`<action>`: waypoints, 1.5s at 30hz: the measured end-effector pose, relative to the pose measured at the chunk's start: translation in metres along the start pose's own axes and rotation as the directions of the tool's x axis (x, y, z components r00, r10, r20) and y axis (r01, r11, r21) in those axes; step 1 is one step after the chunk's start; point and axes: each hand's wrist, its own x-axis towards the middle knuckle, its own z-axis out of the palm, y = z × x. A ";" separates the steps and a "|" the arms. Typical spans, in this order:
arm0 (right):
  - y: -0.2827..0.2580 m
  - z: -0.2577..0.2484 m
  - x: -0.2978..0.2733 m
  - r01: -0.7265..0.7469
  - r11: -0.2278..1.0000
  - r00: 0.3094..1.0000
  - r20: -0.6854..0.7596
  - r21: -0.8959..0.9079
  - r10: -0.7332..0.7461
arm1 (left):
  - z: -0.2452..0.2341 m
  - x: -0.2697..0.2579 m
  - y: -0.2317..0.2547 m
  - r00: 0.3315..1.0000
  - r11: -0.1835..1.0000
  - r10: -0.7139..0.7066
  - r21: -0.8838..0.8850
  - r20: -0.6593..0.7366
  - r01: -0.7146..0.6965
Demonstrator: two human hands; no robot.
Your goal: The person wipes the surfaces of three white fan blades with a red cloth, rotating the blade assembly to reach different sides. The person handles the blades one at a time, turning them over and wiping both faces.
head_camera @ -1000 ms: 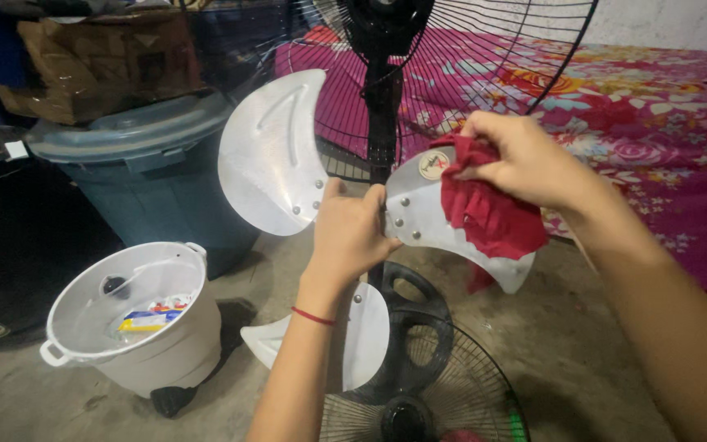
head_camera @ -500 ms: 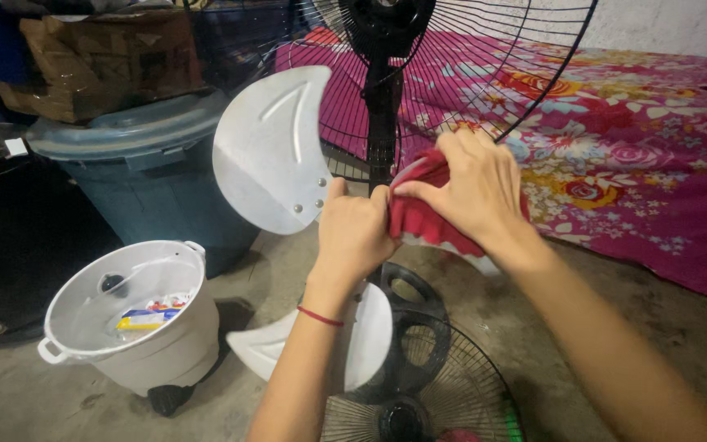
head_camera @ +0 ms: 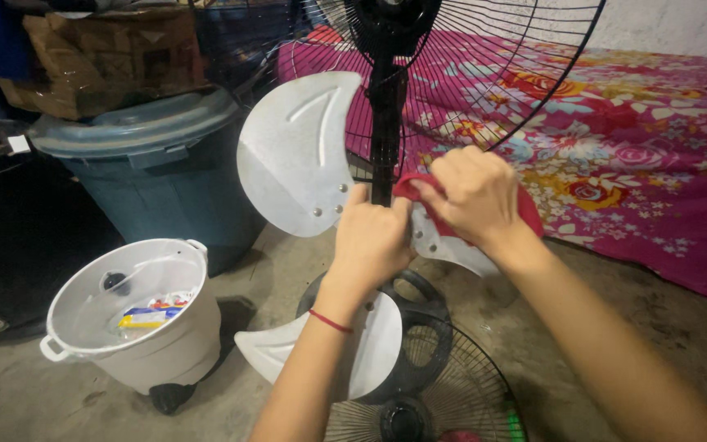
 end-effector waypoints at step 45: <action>0.153 0.000 -0.057 -0.989 -0.085 0.070 0.899 0.118 0.433 | 0.018 -0.004 0.003 0.975 0.960 -0.204 -0.216 -0.090 0.181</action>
